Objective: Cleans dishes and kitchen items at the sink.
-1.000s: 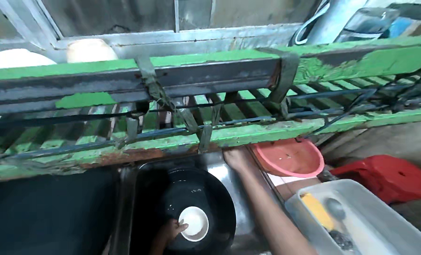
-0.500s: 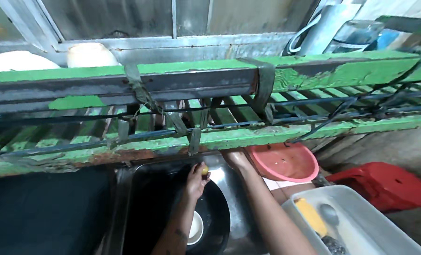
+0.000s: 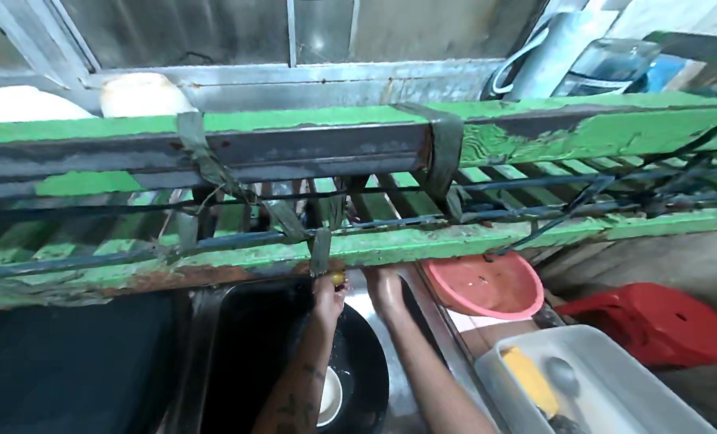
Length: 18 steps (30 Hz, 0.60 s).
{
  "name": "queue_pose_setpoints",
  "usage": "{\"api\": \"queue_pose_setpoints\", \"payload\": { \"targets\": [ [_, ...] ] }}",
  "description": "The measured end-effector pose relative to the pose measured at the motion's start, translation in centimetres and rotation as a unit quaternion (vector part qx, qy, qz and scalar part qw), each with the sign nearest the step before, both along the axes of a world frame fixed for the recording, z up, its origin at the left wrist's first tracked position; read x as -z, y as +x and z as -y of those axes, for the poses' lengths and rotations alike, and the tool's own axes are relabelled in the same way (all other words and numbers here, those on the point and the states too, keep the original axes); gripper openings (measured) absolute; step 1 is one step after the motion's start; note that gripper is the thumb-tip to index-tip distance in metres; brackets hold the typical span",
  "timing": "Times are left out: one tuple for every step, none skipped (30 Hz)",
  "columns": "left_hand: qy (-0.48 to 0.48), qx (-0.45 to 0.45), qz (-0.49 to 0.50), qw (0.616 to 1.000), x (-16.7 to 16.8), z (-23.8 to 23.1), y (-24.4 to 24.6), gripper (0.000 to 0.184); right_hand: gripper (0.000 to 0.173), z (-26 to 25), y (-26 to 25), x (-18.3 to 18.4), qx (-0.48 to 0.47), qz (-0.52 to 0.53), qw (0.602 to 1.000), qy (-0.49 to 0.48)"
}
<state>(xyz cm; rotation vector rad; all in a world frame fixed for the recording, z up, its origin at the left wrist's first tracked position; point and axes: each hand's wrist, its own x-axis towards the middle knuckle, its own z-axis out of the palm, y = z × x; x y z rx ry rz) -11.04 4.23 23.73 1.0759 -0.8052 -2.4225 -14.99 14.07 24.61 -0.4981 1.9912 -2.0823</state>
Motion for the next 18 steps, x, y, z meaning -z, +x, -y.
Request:
{"api": "queue_pose_setpoints", "payload": {
  "targets": [
    [-0.004, -0.020, 0.004, 1.000, 0.0, 0.1, 0.1, 0.021, 0.043, 0.4, 1.1, 2.0, -0.022, 0.020, 1.000, 0.009],
    [-0.019, -0.033, 0.008, 0.999, 0.1, 0.3, 0.2, 0.024, 0.047, 1.1, 2.2, 3.6, -0.046, 0.036, 0.998, 0.029],
    [-0.051, -0.040, 0.020, 0.998, 0.3, 0.3, 0.4, 0.024, 0.051, 2.1, 3.0, 4.9, -0.079, 0.044, 0.995, 0.043],
    [-0.096, -0.037, 0.017, 0.995, 0.7, 0.4, 0.8, 0.024, 0.057, 3.1, 3.5, 5.7, -0.099, 0.060, 0.992, 0.050],
    [-0.130, -0.024, 0.005, 0.991, 1.1, 0.6, 1.4, 0.025, 0.059, 4.2, 3.7, 5.7, -0.098, 0.078, 0.991, 0.052],
    [-0.145, -0.004, -0.012, 0.989, 1.5, 0.9, 1.9, 0.023, 0.054, 5.3, 3.7, 5.5, -0.085, 0.096, 0.990, 0.055],
    [-0.141, 0.014, -0.029, 0.989, 1.7, 1.2, 2.4, 0.024, 0.046, 6.1, 3.4, 5.2, -0.077, 0.101, 0.990, 0.063],
    [-0.138, 0.029, -0.033, 0.989, 1.8, 1.5, 3.0, 0.029, 0.037, 6.8, 2.9, 4.9, -0.069, 0.090, 0.991, 0.072],
    [-0.146, 0.038, -0.033, 0.988, 1.9, 1.7, 3.4, 0.031, 0.031, 7.3, 2.5, 4.8, -0.060, 0.073, 0.993, 0.075],
    [-0.156, 0.036, -0.035, 0.986, 1.8, 1.6, 3.8, 0.030, 0.030, 7.9, 2.2, 4.7, -0.038, 0.062, 0.995, 0.068],
    [-0.166, 0.031, -0.039, 0.985, 1.7, 1.3, 4.1, 0.031, 0.031, 8.2, 2.0, 4.3, -0.014, 0.075, 0.995, 0.058],
    [-0.175, 0.034, -0.049, 0.983, 1.6, 1.0, 4.4, 0.033, 0.032, 8.5, 1.9, 4.0, 0.007, 0.108, 0.993, 0.037],
    [-0.187, 0.034, -0.056, 0.980, 1.6, 0.7, 4.7, 0.034, 0.030, 8.7, 1.9, 3.6, 0.021, 0.148, 0.989, 0.006],
    [-0.198, 0.028, -0.059, 0.978, 1.7, 0.5, 4.9, 0.035, 0.027, 8.9, 2.0, 3.3, 0.026, 0.187, 0.982, -0.025],
    [-0.203, 0.022, -0.059, 0.977, 1.9, 0.4, 5.0, 0.038, 0.026, 8.8, 2.1, 3.0, 0.025, 0.221, 0.974, -0.050],
    [-0.196, 0.013, -0.055, 0.979, 2.0, 0.3, 5.0, 0.042, 0.026, 8.6, 2.3, 2.8, 0.012, 0.238, 0.969, -0.068],
    [-0.182, -0.001, -0.051, 0.982, 2.1, 0.2, 4.8, 0.046, 0.024, 8.2, 2.7, 2.8, -0.010, 0.235, 0.969, -0.076],
    [-0.167, -0.017, -0.052, 0.984, 2.2, 0.3, 4.7, 0.047, 0.025, 7.7, 3.2, 3.1, -0.046, 0.225, 0.970, -0.081]
  ]
}}
